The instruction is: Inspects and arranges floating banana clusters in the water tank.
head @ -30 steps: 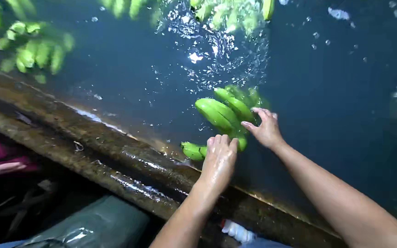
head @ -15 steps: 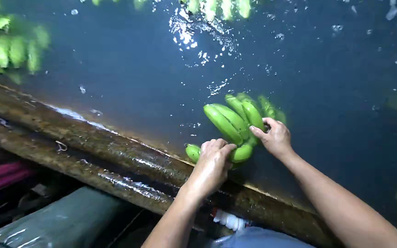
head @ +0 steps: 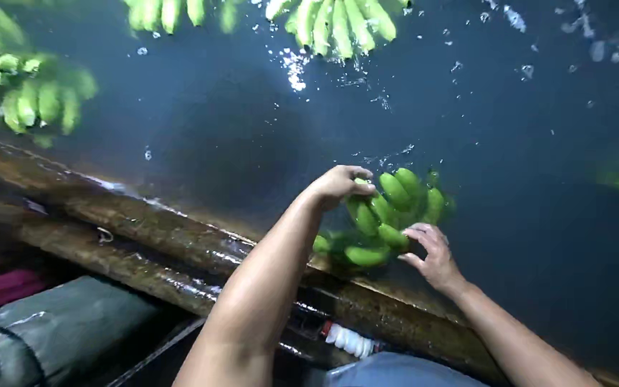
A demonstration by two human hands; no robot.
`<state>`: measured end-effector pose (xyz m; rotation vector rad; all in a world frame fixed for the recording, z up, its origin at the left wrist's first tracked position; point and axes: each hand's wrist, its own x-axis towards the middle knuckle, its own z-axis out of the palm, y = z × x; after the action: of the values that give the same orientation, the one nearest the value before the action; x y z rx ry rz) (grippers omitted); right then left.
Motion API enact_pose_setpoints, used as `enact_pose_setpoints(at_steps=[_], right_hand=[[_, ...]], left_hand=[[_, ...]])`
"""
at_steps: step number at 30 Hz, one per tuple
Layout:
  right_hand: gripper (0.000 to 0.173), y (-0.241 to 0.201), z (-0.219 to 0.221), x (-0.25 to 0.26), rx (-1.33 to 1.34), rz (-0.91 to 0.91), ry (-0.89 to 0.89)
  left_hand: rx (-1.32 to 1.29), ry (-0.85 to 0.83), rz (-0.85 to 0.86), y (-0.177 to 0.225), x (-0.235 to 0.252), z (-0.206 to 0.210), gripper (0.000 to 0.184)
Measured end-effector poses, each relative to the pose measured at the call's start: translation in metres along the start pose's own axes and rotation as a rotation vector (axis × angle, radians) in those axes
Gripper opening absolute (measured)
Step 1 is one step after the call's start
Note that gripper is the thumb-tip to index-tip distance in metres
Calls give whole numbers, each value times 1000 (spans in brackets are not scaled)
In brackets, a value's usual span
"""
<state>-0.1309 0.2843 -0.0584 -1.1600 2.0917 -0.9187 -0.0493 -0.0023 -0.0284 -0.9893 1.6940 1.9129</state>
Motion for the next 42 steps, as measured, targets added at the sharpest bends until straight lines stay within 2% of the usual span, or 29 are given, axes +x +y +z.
enact_pose_setpoints(at_steps=[2, 5, 7, 9, 11, 13, 14, 16, 19, 25, 28, 32, 35, 37, 39, 42], right_hand=[[38, 1, -16, -3, -39, -122, 136], [34, -15, -56, 8, -52, -208, 383], [25, -22, -81, 19, -76, -224, 434], [23, -19, -95, 30, -113, -221, 325], [26, -12, -96, 37, -144, -235, 66], [35, -4, -86, 39, -126, -311, -163], [42, 0, -78, 36, -110, -374, -219], [52, 8, -62, 25, -112, -502, -238], [56, 14, -50, 12, -163, -608, -203], [49, 23, -42, 7, -142, -616, -267], [47, 25, -39, 6, -136, -599, -228], [45, 24, -45, 19, -253, -468, -90], [56, 21, -63, 45, -303, -126, -269], [55, 28, -76, 64, -264, 109, -405], [48, 45, -87, 74, -182, 237, -402], [50, 62, -104, 71, -57, 464, -432]], left_hand=[[119, -1, 102, 4, -15, 19, 46], [362, 14, 275, 6, -53, 60, 50], [498, 68, 454, -3, -80, 89, 49], [573, 168, 631, -17, -101, 112, 45], [630, 230, 762, -35, -118, 126, 36], [660, 279, 865, -52, -128, 134, 24], [650, 300, 900, -57, -131, 135, 21], [606, 327, 943, -59, -133, 136, 18], [578, 320, 953, -52, -131, 136, 18], [619, 241, 947, -44, -125, 136, 15], [541, 219, 903, -39, -120, 130, 18], [410, 159, 772, -23, -113, 107, 27], [357, 141, 755, -23, -103, 91, 29], [283, 148, 741, -27, -100, 82, 29], [193, 155, 717, -32, -101, 73, 30], [74, 182, 658, -42, -106, 65, 32]])
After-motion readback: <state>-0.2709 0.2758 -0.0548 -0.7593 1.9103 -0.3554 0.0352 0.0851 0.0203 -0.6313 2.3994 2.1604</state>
